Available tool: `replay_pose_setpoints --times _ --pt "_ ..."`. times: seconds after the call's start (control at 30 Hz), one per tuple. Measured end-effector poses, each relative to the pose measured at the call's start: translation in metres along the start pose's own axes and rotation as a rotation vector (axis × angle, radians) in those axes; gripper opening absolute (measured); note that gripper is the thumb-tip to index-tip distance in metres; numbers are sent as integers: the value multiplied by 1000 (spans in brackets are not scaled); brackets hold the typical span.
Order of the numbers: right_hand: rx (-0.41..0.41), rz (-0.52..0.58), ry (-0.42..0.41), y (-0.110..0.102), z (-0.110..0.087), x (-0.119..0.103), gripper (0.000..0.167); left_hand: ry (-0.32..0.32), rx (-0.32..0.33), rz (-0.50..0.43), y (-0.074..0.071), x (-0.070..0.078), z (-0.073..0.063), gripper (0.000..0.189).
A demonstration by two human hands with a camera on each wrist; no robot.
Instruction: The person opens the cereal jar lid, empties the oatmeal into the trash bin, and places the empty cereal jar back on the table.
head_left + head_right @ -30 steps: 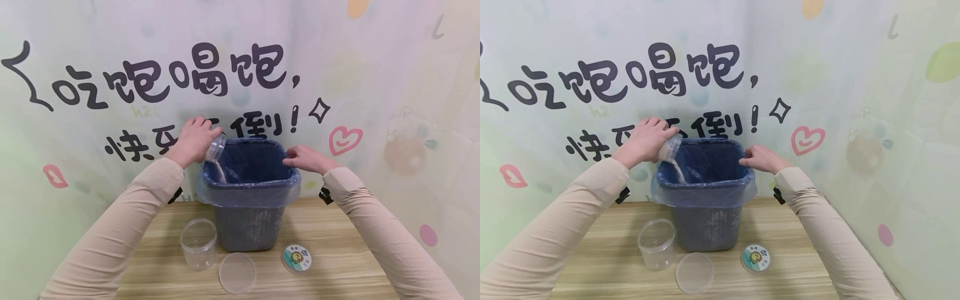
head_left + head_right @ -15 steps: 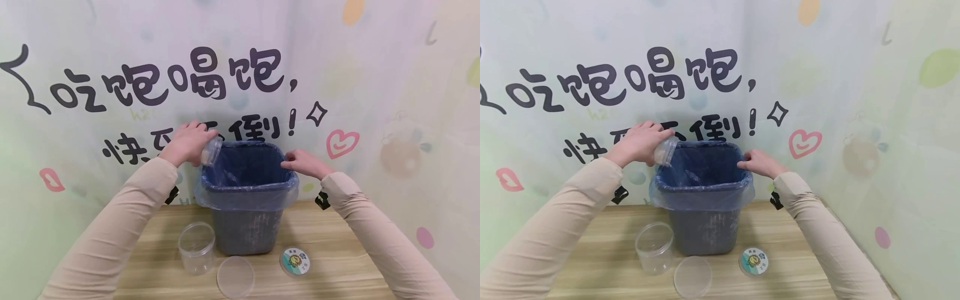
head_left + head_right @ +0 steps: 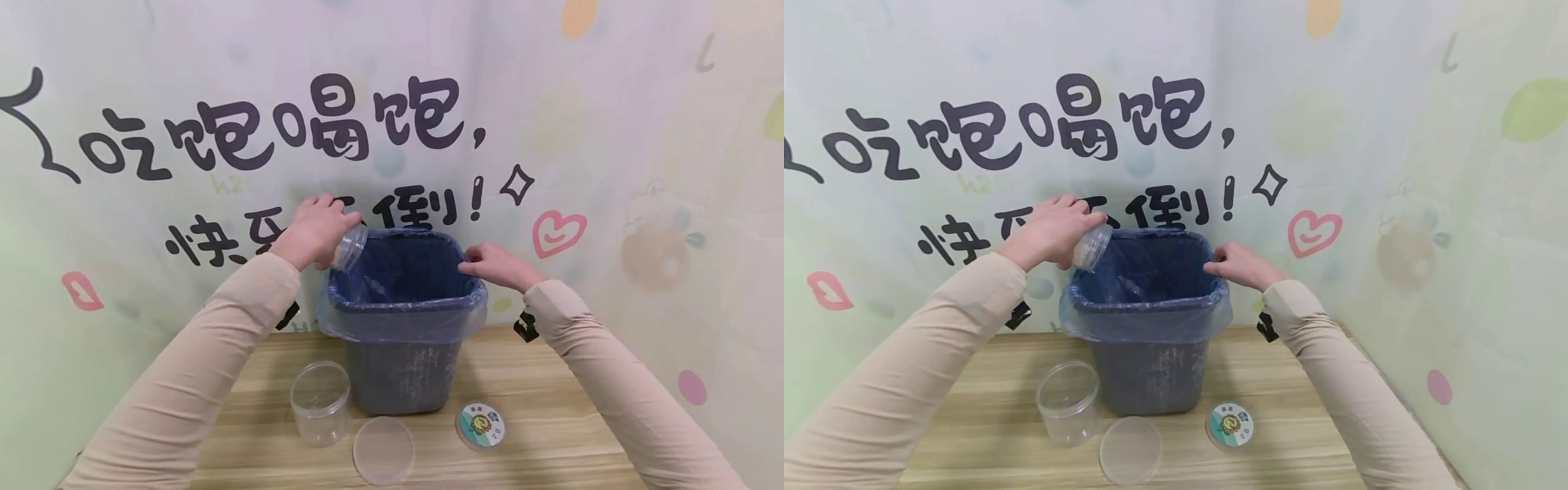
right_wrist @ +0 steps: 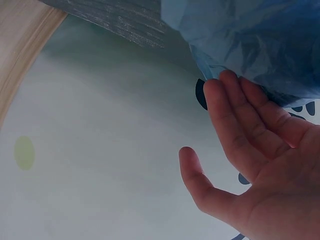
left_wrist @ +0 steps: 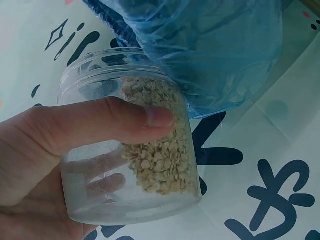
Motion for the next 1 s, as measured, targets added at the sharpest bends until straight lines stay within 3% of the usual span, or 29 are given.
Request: replay_pose_setpoints --times 0.43,1.0 --pt "7 -22 -20 0 1 2 21 5 -21 43 -2 3 1 78" --pt "9 -10 -30 0 0 1 24 -2 -4 53 0 5 1 76"
Point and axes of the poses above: each hand's wrist, its own z-axis towards the middle knuckle, its own y-axis out of the palm, x = y × z, the point moved 2 cm from there along z, towards the middle knuckle, and after that the axes turned 9 degrees about z, right-handed, at the moved point
